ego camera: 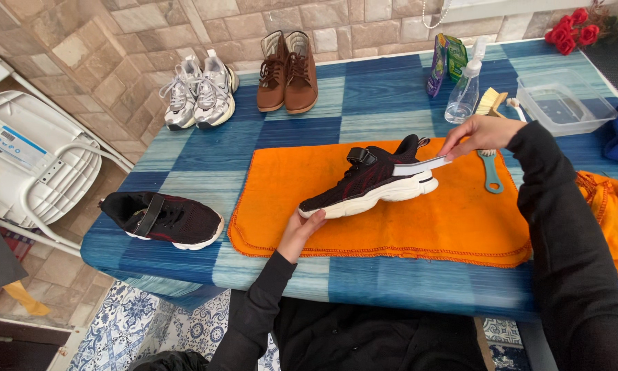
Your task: The person scrubs a black sneaker with a white sole using a small brush. They rotate the shoe to clean the upper, sides, and sole, then set it down on an orange mat.
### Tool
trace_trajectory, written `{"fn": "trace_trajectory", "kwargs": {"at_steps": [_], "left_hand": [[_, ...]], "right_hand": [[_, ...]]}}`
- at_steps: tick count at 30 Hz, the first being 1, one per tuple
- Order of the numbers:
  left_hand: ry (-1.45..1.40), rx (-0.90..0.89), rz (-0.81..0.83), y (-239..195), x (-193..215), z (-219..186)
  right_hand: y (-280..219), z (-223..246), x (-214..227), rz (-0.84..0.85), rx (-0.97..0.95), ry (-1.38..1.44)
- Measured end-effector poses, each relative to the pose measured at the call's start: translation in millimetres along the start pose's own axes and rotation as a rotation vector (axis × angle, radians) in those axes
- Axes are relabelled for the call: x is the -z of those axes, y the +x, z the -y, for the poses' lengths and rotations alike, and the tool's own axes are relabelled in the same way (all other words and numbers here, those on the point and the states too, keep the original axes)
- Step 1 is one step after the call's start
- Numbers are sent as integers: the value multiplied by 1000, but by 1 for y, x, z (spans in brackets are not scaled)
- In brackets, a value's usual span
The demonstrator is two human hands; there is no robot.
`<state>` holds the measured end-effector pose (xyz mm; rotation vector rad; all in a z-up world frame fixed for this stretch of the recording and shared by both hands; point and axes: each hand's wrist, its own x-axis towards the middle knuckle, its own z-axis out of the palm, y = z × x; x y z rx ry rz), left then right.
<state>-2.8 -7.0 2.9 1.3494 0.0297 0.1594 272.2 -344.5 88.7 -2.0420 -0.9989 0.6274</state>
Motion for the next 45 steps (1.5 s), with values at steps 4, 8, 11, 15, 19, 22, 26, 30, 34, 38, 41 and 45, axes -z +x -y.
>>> {"fn": "trace_trajectory", "kwargs": {"at_steps": [4,8,11,15,19,22,26,30,34,38,41,45], "left_hand": [[-19,16,5,2,0,-3],[-52,-13,-17,0,-4,-3],[-68,-45,-31,3,-3,8],[-36,-45,-32,0,-4,4],[-65,-38,-27,5,1,5],[-126,-7,43,5,7,4],[-109,-5,24,8,8,11],[-79,-12,17,5,7,8],[-88,-13,15,6,9,11],[-98,6,23,9,11,15],[-78,18,12,8,8,9],[-57,4,19,8,9,12]], "right_hand": [[-23,28,0,-57,-39,-48],[-21,63,-60,-363,206,-74],[-21,80,-126,-545,414,-198],[-23,88,-178,-684,507,-515],[-33,79,-166,-813,524,-694],[-46,65,-150,-851,525,-671],[-49,77,-160,-888,619,-563],[-35,94,-191,-842,710,-841],[-44,47,-157,-854,587,-748],[-61,30,-133,-1014,451,-660],[-59,45,-146,-953,564,-618],[-53,42,-156,-886,598,-770]]}}
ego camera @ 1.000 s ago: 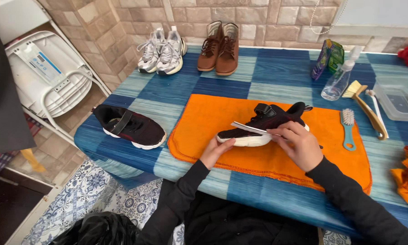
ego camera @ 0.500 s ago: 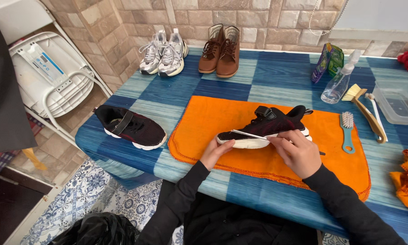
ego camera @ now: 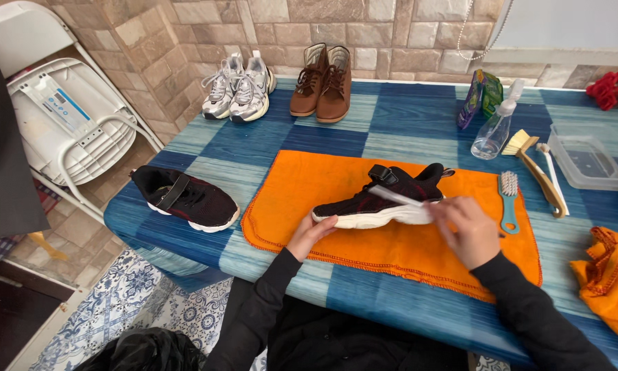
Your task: The person scrubs a black sneaker with a white sole using a small brush. They rotate the shoe to clean the upper, sides, and sole, then set it down on an orange mat.
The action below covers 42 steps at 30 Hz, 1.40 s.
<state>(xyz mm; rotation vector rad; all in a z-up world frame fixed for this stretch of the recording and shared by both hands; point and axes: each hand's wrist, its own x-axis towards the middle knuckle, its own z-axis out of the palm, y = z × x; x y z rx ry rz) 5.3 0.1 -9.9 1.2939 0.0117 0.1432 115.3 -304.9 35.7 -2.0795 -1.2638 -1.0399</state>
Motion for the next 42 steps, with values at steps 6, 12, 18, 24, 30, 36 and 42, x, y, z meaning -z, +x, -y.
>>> {"fn": "trace_trajectory", "kwargs": {"at_steps": [6,12,18,24,30,36,42], "left_hand": [[29,38,-27,-1,0,0],[-24,-50,-79,-4,-6,1],[27,16,-28,-2,0,2],[10,-14,4,-3,-6,-7],[17,-5,4,-6,-5,-9],[22,-20,20,-5,-4,-8],[52,-3,1,-8,-8,-15]], "right_hand": [[-7,-44,25,-94,-264,-54],[-5,-16,11,-67,-168,-71],[-5,-23,28,-67,-222,-41],[-10,-37,22,-27,-248,-193],[-9,-18,23,76,-200,18],[-16,-42,21,-46,-264,-35],[-10,-21,5,70,-20,97]]}}
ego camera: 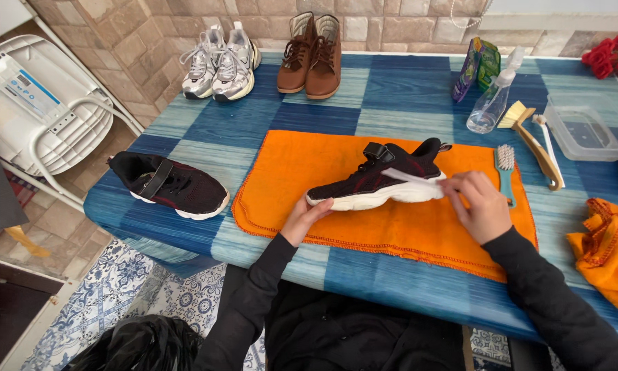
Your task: The person scrubs a black sneaker with a white sole using a small brush. They rotate the shoe to clean the upper, sides, and sole, then set it down on an orange mat.
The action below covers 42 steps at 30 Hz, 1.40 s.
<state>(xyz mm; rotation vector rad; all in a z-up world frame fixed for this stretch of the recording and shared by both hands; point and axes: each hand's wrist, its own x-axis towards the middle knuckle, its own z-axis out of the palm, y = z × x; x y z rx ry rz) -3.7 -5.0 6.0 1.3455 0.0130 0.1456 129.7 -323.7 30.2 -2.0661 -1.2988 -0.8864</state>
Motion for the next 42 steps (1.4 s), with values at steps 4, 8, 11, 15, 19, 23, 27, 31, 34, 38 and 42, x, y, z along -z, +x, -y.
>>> {"fn": "trace_trajectory", "kwargs": {"at_steps": [4,8,11,15,19,23,27,31,34,38,42], "left_hand": [[-28,3,11,1,0,2],[-42,30,-12,3,2,6],[-42,5,-37,5,3,10],[-22,-28,-54,2,1,11],[-8,-14,-43,0,-2,6],[-12,-3,-50,-1,-5,2],[-20,1,-71,1,-2,7],[-1,1,-51,1,-2,7],[-25,1,-63,3,0,11],[-19,0,-62,4,2,12],[0,2,-54,4,2,13]], "right_hand": [[-9,-33,4,32,-142,-31],[-13,-38,1,33,-272,13],[-11,-36,-14,-48,-200,94],[-12,-39,-28,-70,-124,76],[-19,-66,-15,-83,-169,-9],[-19,-64,-10,-147,-276,86],[-7,-40,-18,-88,-113,63],[-12,-64,-25,-76,-99,39],[-19,-77,-18,-41,-121,-43],[-16,-71,-16,-98,-149,28],[-3,-47,-26,-50,-117,18]]}}
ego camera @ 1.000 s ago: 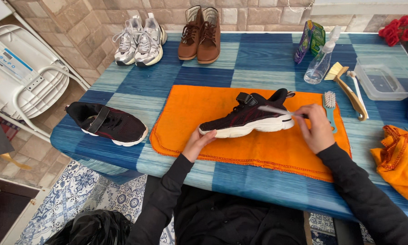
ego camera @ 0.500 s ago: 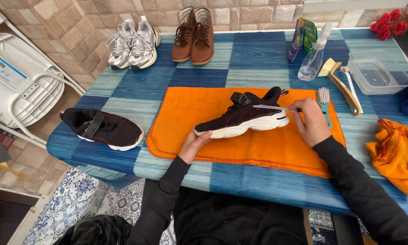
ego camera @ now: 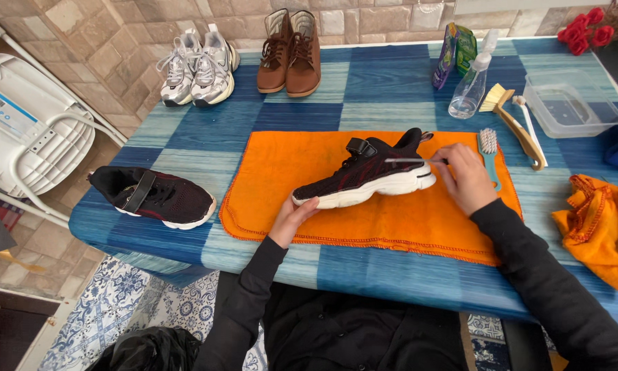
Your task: The person scrubs a black sneaker with a white sole using a small brush. They rotate the shoe to clean the upper, sides, and sole, then set it down on an orange mat.
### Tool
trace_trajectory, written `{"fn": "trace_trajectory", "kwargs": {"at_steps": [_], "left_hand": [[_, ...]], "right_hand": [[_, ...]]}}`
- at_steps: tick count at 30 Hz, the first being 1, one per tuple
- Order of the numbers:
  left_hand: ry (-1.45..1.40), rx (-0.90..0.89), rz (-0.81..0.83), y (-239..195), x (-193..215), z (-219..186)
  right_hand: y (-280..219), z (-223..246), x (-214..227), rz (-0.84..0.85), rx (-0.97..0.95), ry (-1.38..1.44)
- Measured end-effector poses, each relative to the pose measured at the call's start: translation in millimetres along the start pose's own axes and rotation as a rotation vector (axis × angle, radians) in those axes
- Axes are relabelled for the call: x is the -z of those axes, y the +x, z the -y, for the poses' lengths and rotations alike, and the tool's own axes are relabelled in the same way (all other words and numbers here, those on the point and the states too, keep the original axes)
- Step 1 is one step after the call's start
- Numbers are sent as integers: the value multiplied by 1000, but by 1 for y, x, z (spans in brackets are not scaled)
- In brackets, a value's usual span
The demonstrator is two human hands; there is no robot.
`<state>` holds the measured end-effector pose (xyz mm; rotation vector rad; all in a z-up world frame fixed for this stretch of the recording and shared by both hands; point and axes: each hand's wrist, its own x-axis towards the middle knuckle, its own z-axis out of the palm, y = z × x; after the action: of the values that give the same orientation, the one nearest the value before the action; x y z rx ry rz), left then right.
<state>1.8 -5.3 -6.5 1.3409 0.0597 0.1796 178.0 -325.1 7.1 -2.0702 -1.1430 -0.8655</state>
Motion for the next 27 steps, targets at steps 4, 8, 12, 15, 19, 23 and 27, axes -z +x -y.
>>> {"fn": "trace_trajectory", "kwargs": {"at_steps": [4,8,12,15,19,23,27], "left_hand": [[-9,-7,2,-1,0,0],[-12,-1,-8,-1,0,-1],[-9,-4,-14,1,2,5],[9,8,0,5,8,9],[-3,9,-7,-1,0,-2],[-9,1,-13,1,1,2],[-4,-8,-11,4,6,11]], "right_hand": [[-8,-28,7,17,-11,-65],[-14,-37,13,-36,-63,-93],[-4,-4,9,-26,-28,-51],[-3,-11,1,19,-43,-71],[-12,-36,8,34,-43,-167],[-10,-20,12,-24,-23,-76],[0,19,13,-2,56,-160]]}}
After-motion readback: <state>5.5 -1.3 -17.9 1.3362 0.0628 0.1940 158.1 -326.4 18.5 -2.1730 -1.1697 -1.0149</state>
